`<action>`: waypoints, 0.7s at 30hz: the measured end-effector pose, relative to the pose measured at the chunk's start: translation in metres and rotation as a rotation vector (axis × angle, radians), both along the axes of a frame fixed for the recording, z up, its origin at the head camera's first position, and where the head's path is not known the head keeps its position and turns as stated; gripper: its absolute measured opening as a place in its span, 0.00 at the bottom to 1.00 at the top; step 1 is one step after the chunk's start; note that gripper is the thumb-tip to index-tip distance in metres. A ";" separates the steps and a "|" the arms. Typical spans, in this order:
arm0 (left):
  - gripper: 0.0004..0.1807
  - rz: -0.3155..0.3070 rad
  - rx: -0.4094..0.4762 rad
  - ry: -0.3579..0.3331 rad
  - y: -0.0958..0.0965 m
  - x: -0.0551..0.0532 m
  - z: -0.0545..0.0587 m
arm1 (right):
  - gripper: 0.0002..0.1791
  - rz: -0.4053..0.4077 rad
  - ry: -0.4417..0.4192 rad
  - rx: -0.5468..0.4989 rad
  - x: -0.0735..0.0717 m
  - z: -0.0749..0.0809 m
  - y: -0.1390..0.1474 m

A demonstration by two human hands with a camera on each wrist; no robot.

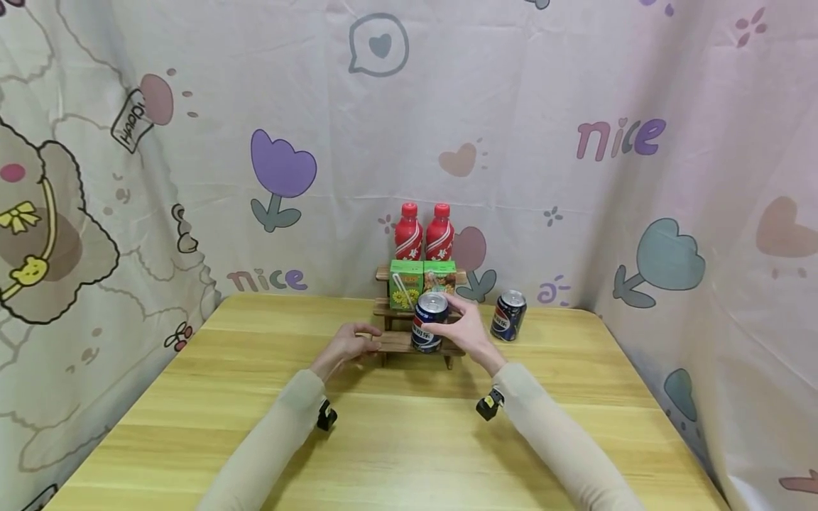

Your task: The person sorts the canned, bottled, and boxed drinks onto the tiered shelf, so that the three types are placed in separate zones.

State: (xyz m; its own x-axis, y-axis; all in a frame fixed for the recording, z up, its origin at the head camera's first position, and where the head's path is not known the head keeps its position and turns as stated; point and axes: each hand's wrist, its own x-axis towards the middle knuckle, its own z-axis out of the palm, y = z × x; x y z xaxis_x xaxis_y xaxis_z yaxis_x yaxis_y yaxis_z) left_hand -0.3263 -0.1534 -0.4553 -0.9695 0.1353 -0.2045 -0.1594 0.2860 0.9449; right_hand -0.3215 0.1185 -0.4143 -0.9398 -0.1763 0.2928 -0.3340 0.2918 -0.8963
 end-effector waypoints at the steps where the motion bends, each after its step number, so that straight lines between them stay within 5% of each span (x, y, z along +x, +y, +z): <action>1: 0.18 -0.001 -0.001 0.002 0.000 0.000 0.000 | 0.42 -0.011 0.000 0.014 0.000 0.000 -0.001; 21: 0.18 0.004 0.009 -0.012 0.002 0.002 -0.001 | 0.39 0.020 0.020 0.084 0.001 0.002 -0.030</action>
